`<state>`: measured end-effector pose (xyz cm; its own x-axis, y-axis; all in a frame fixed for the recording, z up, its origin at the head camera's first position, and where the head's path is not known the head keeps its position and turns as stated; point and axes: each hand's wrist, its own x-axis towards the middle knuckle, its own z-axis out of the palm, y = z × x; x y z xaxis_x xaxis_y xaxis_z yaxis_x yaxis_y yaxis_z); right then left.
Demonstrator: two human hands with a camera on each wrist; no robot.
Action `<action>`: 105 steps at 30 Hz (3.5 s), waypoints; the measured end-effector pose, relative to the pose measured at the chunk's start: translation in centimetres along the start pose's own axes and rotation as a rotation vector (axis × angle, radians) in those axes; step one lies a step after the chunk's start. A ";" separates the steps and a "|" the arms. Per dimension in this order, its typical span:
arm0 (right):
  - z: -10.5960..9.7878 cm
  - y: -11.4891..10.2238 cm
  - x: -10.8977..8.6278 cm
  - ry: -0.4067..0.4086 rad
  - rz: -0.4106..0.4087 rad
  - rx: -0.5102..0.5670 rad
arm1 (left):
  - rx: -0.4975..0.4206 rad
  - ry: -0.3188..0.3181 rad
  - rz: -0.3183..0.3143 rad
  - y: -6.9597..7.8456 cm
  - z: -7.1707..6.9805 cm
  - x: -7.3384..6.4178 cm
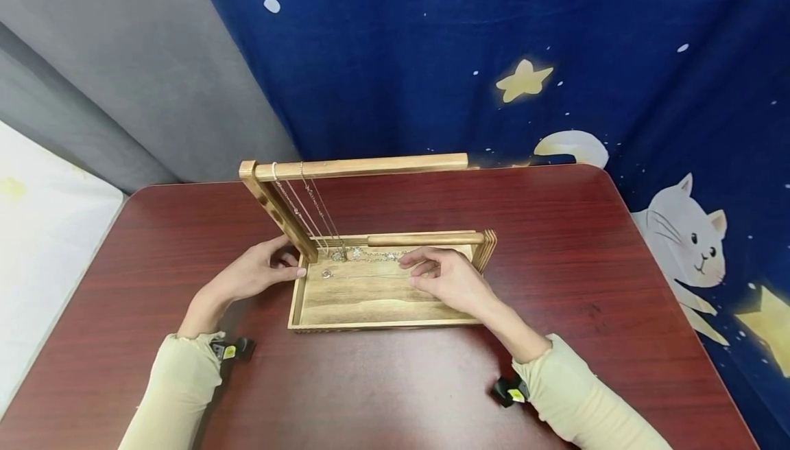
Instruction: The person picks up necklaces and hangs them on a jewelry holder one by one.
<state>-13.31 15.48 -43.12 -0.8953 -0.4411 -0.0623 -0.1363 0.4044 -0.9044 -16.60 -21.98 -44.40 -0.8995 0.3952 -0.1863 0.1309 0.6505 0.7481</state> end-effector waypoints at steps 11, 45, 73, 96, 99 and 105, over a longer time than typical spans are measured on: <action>0.4 0.3 0.3 0.006 -0.031 0.007 | 0.023 0.019 -0.002 0.0 0.0 0.0; 1.7 1.0 1.2 0.089 0.034 -0.151 | 0.003 0.011 -0.005 -0.3 0.2 0.0; 2.8 0.1 2.7 0.071 0.176 -0.325 | 0.023 -0.004 -0.018 -0.1 -0.2 0.1; 3.7 -0.1 2.9 0.099 0.223 -0.399 | 0.026 -0.008 -0.016 -0.3 0.0 0.3; 3.9 -0.1 2.9 0.099 0.223 -0.414 | 0.030 -0.007 -0.022 -0.2 0.0 0.3; 4.1 -0.1 3.0 0.098 0.203 -0.454 | 0.028 -0.013 -0.011 -0.1 0.0 0.1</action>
<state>-14.24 10.82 -44.93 -0.9555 -0.2491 -0.1581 -0.1066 0.7911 -0.6024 -16.75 -22.05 -44.51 -0.8957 0.3960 -0.2024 0.1328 0.6724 0.7282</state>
